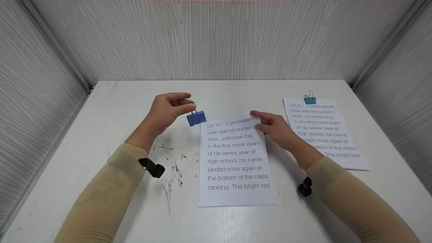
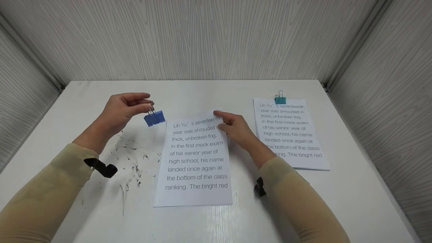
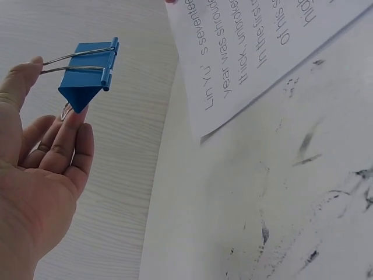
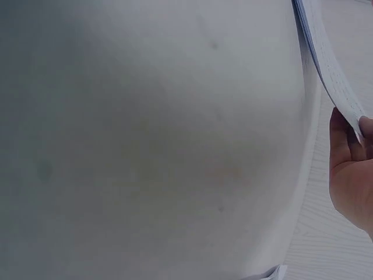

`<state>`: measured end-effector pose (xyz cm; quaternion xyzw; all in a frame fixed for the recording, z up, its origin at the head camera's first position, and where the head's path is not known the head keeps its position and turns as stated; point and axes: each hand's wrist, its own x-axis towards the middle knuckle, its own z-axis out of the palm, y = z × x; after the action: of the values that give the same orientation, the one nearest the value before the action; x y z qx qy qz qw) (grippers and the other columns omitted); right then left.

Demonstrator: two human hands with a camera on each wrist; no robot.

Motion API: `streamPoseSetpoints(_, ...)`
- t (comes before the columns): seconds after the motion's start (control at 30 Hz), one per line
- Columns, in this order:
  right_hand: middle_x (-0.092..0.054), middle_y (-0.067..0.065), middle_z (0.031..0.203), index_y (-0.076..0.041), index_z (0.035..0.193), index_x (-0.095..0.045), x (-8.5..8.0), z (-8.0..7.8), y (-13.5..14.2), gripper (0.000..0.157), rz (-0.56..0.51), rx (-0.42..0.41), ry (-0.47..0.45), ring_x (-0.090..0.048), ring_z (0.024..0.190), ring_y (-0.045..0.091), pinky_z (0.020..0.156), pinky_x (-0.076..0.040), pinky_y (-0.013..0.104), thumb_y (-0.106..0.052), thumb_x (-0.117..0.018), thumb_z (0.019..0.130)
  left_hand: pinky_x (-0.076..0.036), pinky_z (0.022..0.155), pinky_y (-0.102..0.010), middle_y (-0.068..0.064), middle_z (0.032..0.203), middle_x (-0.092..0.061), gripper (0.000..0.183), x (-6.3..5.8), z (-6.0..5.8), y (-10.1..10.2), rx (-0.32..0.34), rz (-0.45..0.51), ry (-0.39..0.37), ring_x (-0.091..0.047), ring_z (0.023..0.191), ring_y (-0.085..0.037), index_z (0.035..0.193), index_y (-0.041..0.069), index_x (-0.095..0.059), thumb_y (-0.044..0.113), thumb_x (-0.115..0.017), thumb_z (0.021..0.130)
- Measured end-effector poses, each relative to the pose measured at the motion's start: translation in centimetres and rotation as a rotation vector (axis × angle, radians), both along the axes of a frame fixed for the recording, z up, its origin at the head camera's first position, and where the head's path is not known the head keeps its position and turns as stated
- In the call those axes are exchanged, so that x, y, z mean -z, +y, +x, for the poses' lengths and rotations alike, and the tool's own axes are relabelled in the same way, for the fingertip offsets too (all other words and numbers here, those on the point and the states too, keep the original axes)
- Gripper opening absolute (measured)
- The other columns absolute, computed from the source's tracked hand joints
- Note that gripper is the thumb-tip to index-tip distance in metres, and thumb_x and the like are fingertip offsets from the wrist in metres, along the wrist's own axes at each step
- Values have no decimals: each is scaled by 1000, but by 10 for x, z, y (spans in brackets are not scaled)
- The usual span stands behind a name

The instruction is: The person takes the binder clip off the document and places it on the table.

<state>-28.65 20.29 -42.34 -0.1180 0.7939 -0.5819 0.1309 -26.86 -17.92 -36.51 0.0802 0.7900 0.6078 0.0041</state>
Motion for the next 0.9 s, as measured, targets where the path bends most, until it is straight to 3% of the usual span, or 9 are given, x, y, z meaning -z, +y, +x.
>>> streamPoseSetpoints(0.17, -56, 4, 157, -12, 158, -53, 4, -4, 1, 57, -12, -3, 12, -52, 145, 17, 123, -37, 39, -1, -65, 103, -55, 104, -31, -8, 123, -75, 48, 6, 2, -12, 7, -12, -18, -74, 113, -20, 137, 8, -69, 23, -85, 94)
streamPoseSetpoints(0.57, -53, 3, 160, -19, 160, -50, 2, -11, 5, 63, 91, 43, -15, -49, 145, 19, 119, -41, 40, -10, -71, 102, -53, 104, -25, -8, 126, -75, 48, 19, 11, -61, -42, -80, -34, -71, 116, -16, 138, 5, -67, 26, -81, 97)
streamPoseSetpoints(0.9, -42, 5, 168, -14, 163, -44, -2, -9, 15, 65, 122, 48, 18, -42, 153, 25, 126, -31, 40, -12, -70, 104, -53, 101, -19, -7, 131, -74, 52, 25, 20, -95, -88, -119, -103, -70, 117, -11, 141, 5, -65, 28, -81, 97)
